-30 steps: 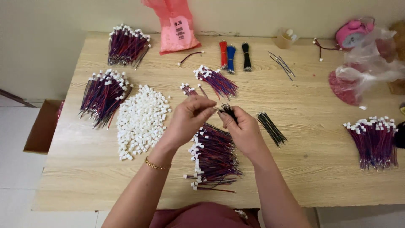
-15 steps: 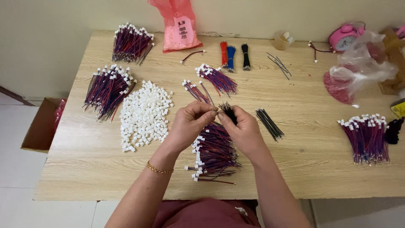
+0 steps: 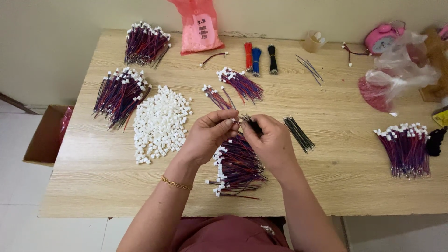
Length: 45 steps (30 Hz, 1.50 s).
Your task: The person assembles wire harnesses by inserting small white plastic connectors onto the ends of thin, colored wires. They pick up individual wires from a pile on the table, slide the connectors onto the wire ends, and place the finished pieces into a growing stack. The process is repeated continuously throughout the video.
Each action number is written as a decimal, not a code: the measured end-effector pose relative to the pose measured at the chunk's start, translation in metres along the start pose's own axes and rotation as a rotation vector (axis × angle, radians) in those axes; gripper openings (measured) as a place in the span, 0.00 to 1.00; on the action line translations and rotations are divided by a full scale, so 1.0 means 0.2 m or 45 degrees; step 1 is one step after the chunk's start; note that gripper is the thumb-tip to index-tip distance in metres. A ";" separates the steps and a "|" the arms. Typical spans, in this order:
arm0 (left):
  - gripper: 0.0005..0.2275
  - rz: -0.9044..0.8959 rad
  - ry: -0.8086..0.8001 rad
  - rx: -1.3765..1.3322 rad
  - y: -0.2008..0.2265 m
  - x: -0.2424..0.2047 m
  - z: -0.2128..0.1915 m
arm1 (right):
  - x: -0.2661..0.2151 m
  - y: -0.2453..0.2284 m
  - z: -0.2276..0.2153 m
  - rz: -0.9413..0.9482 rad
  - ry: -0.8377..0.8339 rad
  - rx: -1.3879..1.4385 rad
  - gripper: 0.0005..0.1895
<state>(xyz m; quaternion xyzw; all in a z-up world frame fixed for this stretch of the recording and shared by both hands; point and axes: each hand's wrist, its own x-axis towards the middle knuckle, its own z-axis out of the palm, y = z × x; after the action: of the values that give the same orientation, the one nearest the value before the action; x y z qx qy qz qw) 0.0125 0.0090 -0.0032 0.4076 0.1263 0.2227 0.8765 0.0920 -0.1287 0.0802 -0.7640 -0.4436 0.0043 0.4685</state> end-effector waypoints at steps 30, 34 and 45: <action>0.10 -0.131 -0.017 -0.173 0.04 0.00 0.00 | 0.01 0.05 0.03 0.153 -0.008 -0.054 0.10; 0.10 -0.131 -0.011 -0.165 0.03 0.01 0.00 | 0.02 0.07 0.03 0.148 -0.013 -0.095 0.10; 0.08 -0.069 0.067 0.095 -0.09 0.05 -0.06 | 0.02 0.08 0.04 0.250 -0.177 -0.055 0.11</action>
<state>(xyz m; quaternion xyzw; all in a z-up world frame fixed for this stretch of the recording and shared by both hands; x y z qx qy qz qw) 0.0214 0.0103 -0.0248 0.4305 0.1684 0.2046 0.8628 0.1024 -0.1219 0.0651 -0.8114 -0.3982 0.0936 0.4176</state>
